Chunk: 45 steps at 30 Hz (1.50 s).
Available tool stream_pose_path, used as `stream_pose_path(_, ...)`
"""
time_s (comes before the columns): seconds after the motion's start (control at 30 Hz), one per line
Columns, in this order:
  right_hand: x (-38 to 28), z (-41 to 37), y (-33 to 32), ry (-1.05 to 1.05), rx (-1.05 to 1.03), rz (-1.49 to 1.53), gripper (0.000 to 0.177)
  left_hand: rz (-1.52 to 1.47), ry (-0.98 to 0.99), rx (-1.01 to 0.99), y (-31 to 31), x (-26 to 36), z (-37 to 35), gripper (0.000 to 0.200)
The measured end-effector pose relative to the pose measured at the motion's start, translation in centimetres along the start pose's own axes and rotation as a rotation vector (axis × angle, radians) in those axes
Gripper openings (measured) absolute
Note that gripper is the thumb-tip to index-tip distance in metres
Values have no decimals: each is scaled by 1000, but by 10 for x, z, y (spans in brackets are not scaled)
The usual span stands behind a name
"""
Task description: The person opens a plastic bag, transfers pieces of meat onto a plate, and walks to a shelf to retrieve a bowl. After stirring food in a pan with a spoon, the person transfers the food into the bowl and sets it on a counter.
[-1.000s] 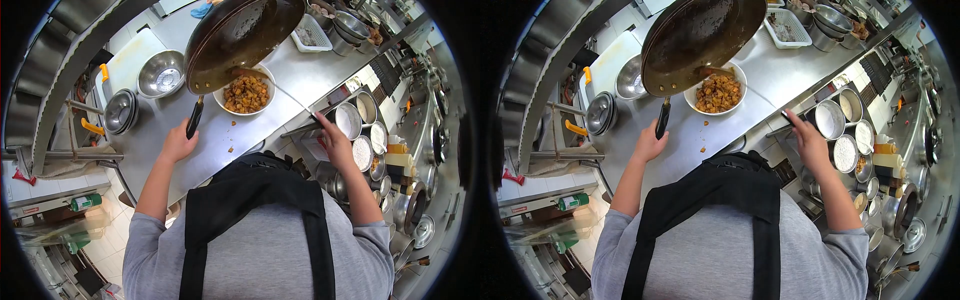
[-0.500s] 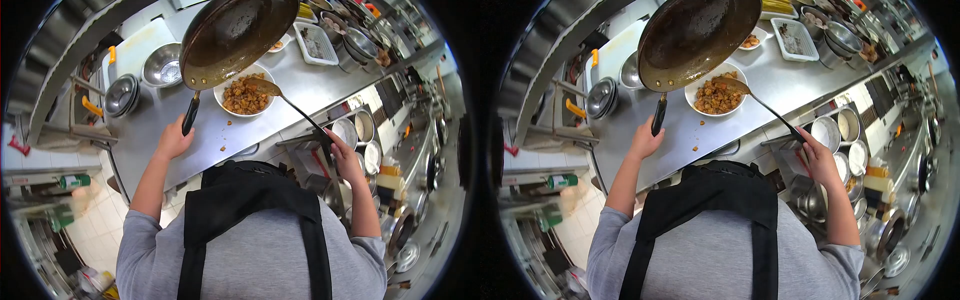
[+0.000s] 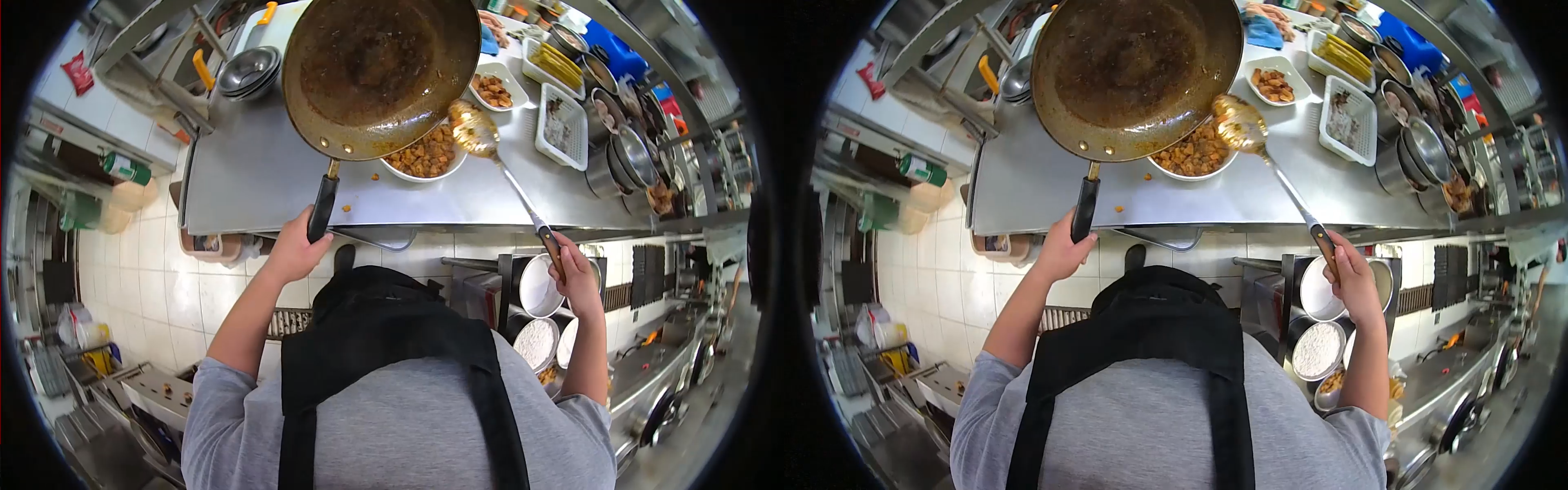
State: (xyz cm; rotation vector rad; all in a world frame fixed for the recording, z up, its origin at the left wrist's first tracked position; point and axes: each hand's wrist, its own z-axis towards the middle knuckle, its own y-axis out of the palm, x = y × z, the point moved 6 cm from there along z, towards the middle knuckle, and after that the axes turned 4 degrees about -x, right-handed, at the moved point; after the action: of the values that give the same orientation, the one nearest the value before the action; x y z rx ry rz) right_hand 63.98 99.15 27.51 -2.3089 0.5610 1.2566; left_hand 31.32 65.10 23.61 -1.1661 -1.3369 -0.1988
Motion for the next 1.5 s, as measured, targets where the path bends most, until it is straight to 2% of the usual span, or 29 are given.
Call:
stream_pose_path(0.07, 4, 6, 1, -17, 33, 37, 36, -142, -104, 8, 4, 1, -23, 27)
stream_pose_path(0.1, 7, 18, 10, -93, 48, 81, 36, -213, -92, 5, 6, -3, -33, 26)
stream_pose_path(0.13, 9, 22, 17, -87, 117, -2, 37, -219, -102, 17, 5, -7, -45, 26)
stream_pose_path(0.2, 13, 33, 39, -194, 146, -327, 38, -467, -176, -3, 7, -18, -69, 21)
stream_pose_path(0.27, 31, 47, 70, -573, 342, -544, 38, -552, -196, -4, 4, -21, -96, 17)
stream_pose_path(0.37, 57, 66, 104, -393, 281, -547, 39, -801, -208, 38, -4, -37, -131, 15)
stream_pose_path(0.5, 66, 67, 116, -361, 402, -682, 38, -937, -194, 101, -24, -69, -166, 15)
stream_pose_path(0.53, 58, 61, 117, -428, 407, -682, 38, -967, -201, 128, -30, -79, -175, 15)
stream_pose_path(0.63, 60, 50, 120, -420, 479, -649, 38, -1023, -222, 159, -48, -103, -195, 14)
stream_pose_path(0.8, 60, 34, 142, -406, 485, -711, 37, -1061, -284, 165, -66, -133, -214, 14)
stream_pose_path(0.93, 61, 25, 163, -385, 491, -615, 37, -1140, -269, 71, -77, -154, -209, 14)
stream_pose_path(1.0, 74, 26, 166, -517, 512, -556, 37, -1156, -288, 79, -79, -157, -208, 14)
stream_pose_path(1.03, 98, 40, 159, -377, 430, -357, 37, -1164, -278, 65, -79, -160, -207, 16)
stream_pose_path(1.07, 91, 33, 166, -381, 425, -359, 37, -1173, -270, 50, -78, -161, -206, 19)
stream_pose_path(1.13, 78, 15, 187, -234, 279, 135, 35, -1171, -291, 59, -79, -161, -205, 19)
stream_pose_path(1.5, 64, -6, 198, -164, 245, 295, 32, -1143, -274, 14, -97, -152, -171, 13)
